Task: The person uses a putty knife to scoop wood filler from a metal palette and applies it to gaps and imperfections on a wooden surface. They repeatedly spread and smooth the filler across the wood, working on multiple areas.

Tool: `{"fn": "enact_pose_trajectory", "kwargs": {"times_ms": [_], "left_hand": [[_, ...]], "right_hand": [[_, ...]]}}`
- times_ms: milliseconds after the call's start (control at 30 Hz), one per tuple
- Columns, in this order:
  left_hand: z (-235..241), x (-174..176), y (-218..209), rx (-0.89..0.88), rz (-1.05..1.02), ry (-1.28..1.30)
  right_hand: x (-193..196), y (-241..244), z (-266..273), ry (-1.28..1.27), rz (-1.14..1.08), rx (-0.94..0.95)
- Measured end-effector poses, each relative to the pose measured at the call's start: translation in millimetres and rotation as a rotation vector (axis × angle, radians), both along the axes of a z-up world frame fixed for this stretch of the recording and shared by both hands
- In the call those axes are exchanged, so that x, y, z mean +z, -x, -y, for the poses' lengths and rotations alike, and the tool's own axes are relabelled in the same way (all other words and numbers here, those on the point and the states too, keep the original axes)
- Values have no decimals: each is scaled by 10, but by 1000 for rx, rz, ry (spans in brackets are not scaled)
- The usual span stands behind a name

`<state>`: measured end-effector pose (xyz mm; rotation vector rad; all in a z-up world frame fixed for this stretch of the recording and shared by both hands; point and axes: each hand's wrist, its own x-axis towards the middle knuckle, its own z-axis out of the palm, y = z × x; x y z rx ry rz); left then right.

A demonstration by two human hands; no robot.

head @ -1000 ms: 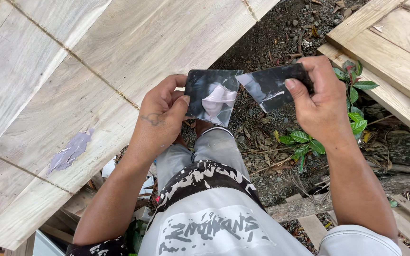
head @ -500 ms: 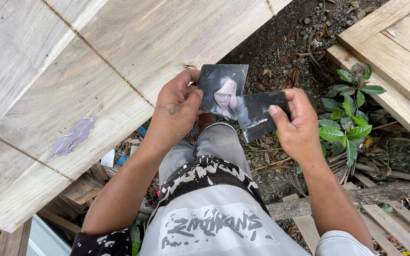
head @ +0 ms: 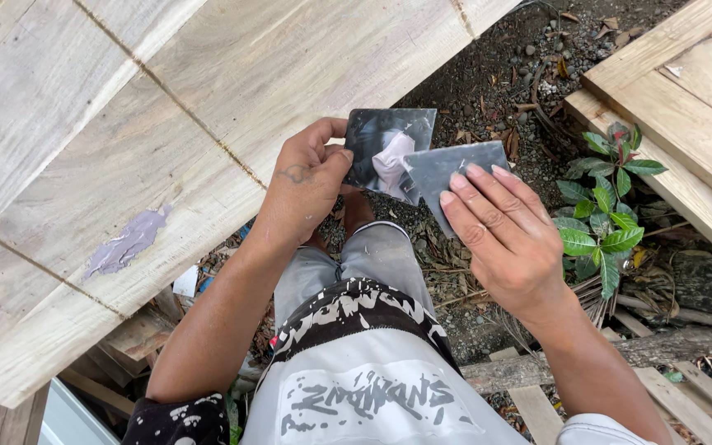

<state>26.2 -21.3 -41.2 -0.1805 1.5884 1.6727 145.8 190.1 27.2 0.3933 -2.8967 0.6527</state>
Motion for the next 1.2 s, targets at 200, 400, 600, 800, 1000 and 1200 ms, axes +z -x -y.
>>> {"fn": "enact_pose_trajectory", "kwargs": {"times_ms": [200,400,600,800,1000,1200], "left_hand": [[3,20,78,21,0,-7],[-16,-91,85,37,-57,3],[16,-151,41,62,-27,5],[23,-101,22,2,-120,-20],[-21,-108,-23,4,-32,79],[-23,-270,-74,99,171,-7]], "right_hand": [[-108,89,-22,70,-3,39],[-152,95,-87,91,47,131],[-176,112,-144,49,44,158],[-142,165,-278,231,176,-185],[-141,186,-272,350,295,-270],[-157,134,-110,206,120,31]]}}
